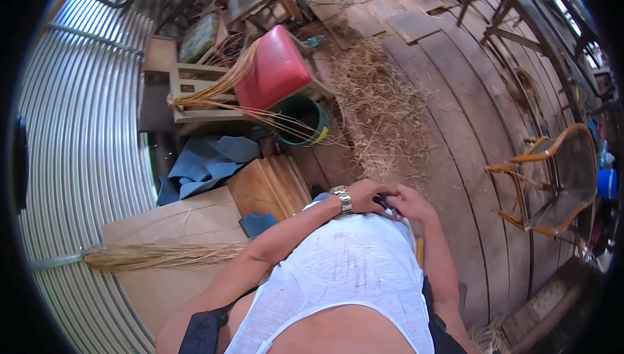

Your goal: The person strips the outer layer from thin rattan strips using a knife. They repeatedly pull the strips through the blade to remove the bark, creating a pile of shavings on the floor. The person occasionally pauses to adjust the bundle of rattan or look around the workshop.

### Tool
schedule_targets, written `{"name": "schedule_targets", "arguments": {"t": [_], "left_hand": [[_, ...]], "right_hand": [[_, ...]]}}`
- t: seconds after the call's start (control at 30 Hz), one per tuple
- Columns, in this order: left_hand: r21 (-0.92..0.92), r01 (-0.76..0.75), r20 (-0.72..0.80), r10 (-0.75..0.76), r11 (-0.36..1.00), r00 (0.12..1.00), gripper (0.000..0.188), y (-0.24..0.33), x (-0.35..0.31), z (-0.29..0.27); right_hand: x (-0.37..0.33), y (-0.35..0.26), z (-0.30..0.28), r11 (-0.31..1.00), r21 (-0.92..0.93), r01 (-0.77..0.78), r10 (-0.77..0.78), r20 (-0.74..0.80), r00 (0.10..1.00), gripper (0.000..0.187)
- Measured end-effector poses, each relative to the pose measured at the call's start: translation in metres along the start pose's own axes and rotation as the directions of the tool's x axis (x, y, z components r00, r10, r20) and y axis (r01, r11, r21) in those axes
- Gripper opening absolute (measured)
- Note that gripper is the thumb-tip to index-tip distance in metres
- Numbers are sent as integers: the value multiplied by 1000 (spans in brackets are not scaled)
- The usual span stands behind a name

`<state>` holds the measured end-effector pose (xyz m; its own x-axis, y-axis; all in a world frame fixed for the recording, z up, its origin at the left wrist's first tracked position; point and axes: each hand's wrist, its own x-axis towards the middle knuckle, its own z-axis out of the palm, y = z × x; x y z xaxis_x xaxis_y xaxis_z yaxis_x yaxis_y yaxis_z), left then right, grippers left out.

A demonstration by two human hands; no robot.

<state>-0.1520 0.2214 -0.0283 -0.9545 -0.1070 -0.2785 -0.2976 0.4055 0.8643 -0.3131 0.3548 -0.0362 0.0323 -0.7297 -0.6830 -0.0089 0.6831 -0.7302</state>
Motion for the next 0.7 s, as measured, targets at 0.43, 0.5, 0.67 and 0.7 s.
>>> {"name": "schedule_targets", "arguments": {"t": [0.43, 0.5, 0.67, 0.7], "left_hand": [[222, 40, -71, -24, 974, 997, 32, -8, -3, 12], [206, 54, -70, -40, 977, 997, 33, -17, -3, 13], [171, -25, -143, 50, 985, 988, 51, -39, -21, -7], [195, -67, -215, 109, 979, 971, 55, -47, -29, -12]], "right_hand": [[5, -5, 4, 991, 108, -83, 41, 349, 936, 22], [8, -7, 16, 980, 190, -56, 6, 255, 967, 19], [28, 7, 32, 986, 150, -73, 75, -6, 997, 15], [32, 10, 33, 991, 93, -100, 106, -62, 992, 16]]}}
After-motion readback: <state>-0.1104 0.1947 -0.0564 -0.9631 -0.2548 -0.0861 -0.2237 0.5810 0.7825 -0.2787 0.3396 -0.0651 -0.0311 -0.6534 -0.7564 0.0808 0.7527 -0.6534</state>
